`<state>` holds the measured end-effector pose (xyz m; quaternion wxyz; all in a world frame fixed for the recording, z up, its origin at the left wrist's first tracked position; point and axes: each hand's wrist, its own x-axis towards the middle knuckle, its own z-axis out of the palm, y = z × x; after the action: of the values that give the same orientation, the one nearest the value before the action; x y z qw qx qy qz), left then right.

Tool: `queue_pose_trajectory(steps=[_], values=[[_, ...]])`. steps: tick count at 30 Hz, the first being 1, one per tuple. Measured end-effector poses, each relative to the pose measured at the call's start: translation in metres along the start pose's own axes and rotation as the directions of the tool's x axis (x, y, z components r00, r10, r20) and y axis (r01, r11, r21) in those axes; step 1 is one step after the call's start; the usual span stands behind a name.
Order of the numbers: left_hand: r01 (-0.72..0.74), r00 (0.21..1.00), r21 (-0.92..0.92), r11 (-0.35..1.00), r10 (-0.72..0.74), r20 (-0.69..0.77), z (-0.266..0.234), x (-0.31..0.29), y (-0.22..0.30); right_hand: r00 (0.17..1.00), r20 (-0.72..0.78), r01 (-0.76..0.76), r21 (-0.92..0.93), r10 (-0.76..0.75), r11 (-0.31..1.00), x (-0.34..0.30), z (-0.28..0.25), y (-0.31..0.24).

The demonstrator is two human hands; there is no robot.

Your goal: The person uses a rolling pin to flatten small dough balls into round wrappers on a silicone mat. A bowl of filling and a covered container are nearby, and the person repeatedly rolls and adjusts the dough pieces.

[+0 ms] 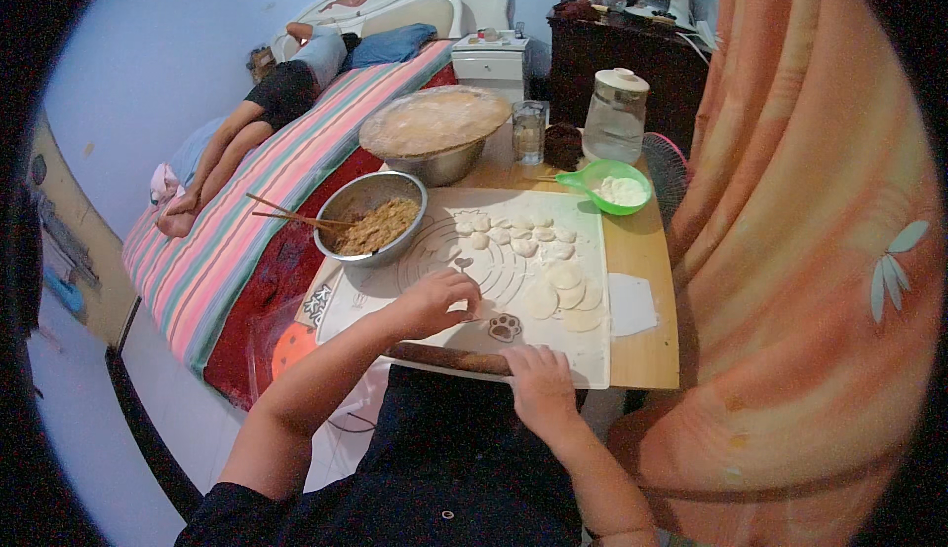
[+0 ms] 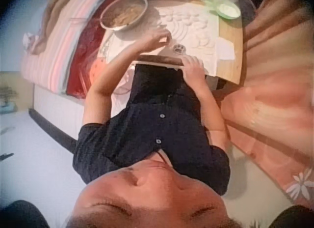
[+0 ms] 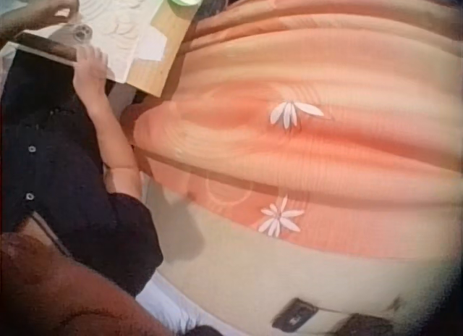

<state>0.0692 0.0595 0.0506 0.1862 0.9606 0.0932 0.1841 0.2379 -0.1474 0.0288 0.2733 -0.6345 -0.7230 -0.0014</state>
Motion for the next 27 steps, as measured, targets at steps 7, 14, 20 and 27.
queue_pose_trajectory(steps=[7, 14, 20, 27], values=[[0.247, 0.969, -0.110, 0.963, -0.244, 0.034, -0.008, -0.050, 0.002, 0.998, 0.057, -0.018, -0.013, 0.019, 1.000, 0.011, -0.003, 0.014], [0.443, 0.896, 0.367, 0.818, -0.417, -0.152, 0.022, -0.062, -0.011, 0.991, 0.043, -0.113, -0.202, 0.124, 0.973, 0.087, 0.031, 0.041], [0.361, 0.929, 0.413, 0.836, -0.362, -0.081, 0.026, -0.095, 0.025, 0.947, 0.276, -0.107, -0.208, 0.164, 0.972, 0.039, 0.016, 0.027], [0.401, 0.915, 0.370, 0.838, -0.388, -0.112, 0.027, -0.071, -0.006, 0.979, 0.096, -0.170, -0.125, 0.182, 0.977, 0.066, 0.028, 0.042]])
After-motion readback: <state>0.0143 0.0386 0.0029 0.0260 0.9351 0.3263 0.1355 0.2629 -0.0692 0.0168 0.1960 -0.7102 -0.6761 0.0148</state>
